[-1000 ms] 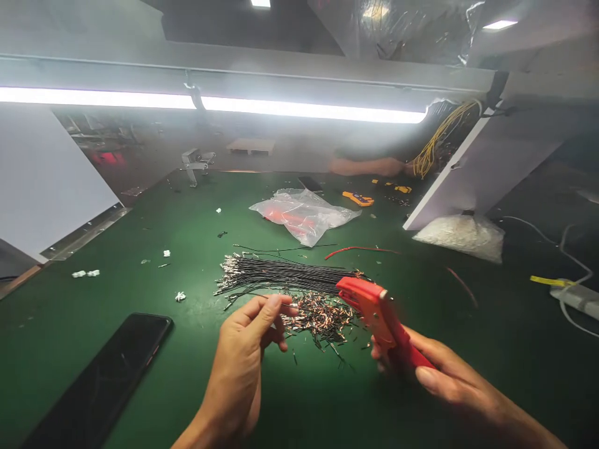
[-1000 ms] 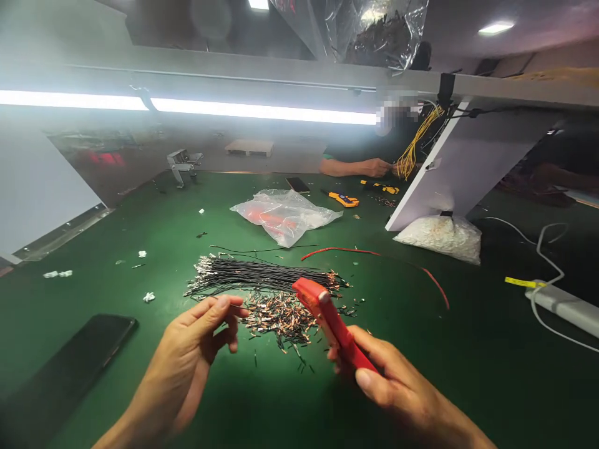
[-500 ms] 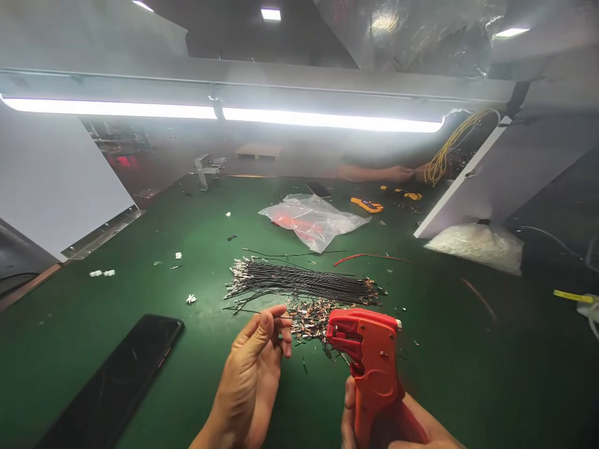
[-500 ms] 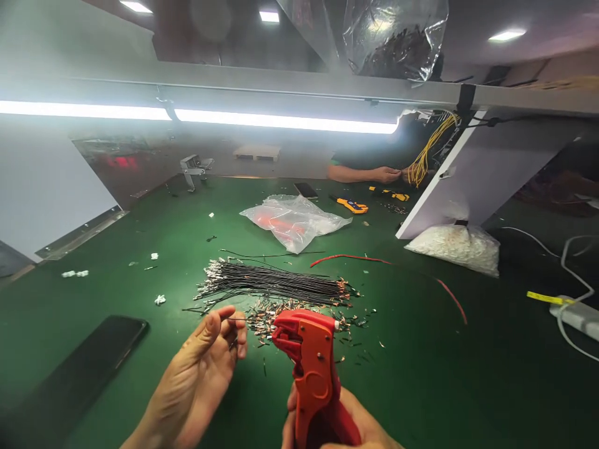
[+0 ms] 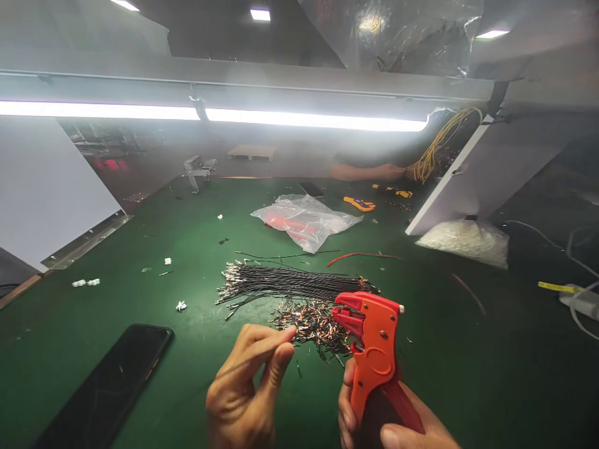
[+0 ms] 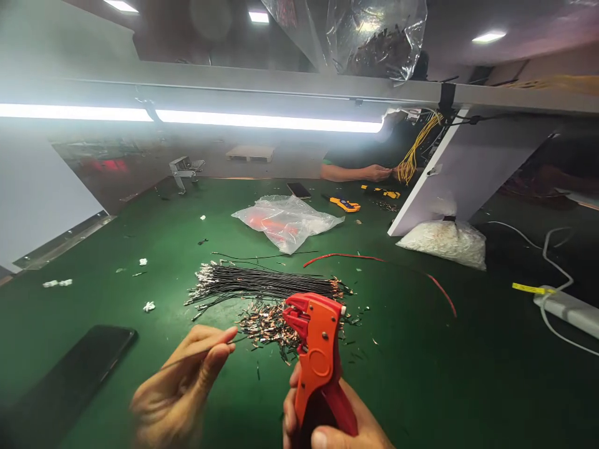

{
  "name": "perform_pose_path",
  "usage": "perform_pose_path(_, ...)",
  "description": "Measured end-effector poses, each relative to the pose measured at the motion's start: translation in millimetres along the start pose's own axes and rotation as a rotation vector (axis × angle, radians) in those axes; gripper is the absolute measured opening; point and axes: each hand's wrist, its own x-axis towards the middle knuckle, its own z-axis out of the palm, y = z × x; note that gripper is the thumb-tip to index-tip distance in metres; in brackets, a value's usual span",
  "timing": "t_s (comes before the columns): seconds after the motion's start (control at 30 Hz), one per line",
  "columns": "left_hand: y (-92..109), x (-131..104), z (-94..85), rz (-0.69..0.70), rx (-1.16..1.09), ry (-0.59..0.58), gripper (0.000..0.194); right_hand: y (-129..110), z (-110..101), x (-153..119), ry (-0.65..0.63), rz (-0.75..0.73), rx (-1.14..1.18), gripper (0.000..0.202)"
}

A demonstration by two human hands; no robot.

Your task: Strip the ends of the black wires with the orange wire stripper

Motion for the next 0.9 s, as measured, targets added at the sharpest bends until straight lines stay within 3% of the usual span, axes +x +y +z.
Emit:
perform_pose_path(0.07, 2, -5, 3.1, 0.228, 0.128, 0.016, 0.017, -2, 4, 1, 0.045, -0.022, 0.006, 0.049)
perform_pose_path(0.17, 1, -10, 8.6, 0.378, 0.228, 0.025, 0.019, -3, 8, 3, 0.021, -0.015, 0.041, 0.046)
perform_pose_path(0.33, -4, -19, 17.3, 0.44, 0.2, -0.002, 0.016, 0, 9, 3, -0.085, 0.018, 0.061, 0.043)
perform_pose_path(0.43, -4, -21, 17.0, 0.458, 0.226, -0.04, 0.017, 1, 12, 4, -0.07, 0.011, 0.062, 0.041)
perform_pose_path(0.57, -4, -21, 11.8, 0.512, 0.287, -0.189, 0.023, 3, 17, 6, -0.062, 0.015, 0.07, 0.038)
perform_pose_path(0.7, -4, -21, 8.2, 0.496, 0.295, -0.137, 0.023, 1, 20, 6, -0.051, 0.053, 0.025, 0.04)
perform_pose_path(0.8, -5, -21, 5.3, 0.536, 0.328, -0.25, 0.032, 0, 20, 5, -0.046, 0.095, -0.002, 0.044)
perform_pose_path(0.9, -5, -21, 3.9, 0.553, 0.337, -0.271, 0.03, 2, 17, 5, -0.051, 0.102, -0.022, 0.047)
